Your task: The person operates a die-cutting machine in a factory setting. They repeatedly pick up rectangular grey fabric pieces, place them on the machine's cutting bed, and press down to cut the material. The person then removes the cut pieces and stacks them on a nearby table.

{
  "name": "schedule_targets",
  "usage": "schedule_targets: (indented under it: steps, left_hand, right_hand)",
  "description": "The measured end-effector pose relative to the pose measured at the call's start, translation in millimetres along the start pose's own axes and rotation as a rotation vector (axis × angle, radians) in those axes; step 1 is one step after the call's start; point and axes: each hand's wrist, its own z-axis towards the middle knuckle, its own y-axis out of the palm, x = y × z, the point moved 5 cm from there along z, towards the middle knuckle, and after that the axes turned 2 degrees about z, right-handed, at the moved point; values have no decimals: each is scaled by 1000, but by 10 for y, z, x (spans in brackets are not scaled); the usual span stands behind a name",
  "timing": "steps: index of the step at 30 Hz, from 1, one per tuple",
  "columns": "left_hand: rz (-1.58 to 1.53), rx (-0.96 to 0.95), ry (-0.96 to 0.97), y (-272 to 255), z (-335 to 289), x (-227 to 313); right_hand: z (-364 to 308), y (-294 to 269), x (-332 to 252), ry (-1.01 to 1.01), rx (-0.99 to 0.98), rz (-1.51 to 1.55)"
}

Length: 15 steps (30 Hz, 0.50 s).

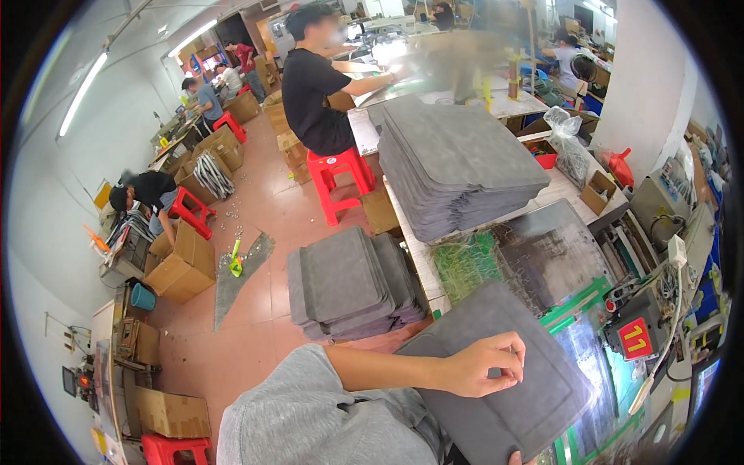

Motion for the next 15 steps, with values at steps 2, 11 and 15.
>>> schedule_targets:
  steps: [2, 11, 15]
  left_hand:
    - [-12, 6, 5, -2, 4, -10]
    - [85, -9, -40, -1, -32, -33]
    - [114, -55, -117, -8, -53, -11]
  right_hand:
    - [-5, 2, -2, -4, 4, -2]
    - [-62, 18, -29, -20, 19, 1]
    - [-208, -29, -86, -47, 46, 12]
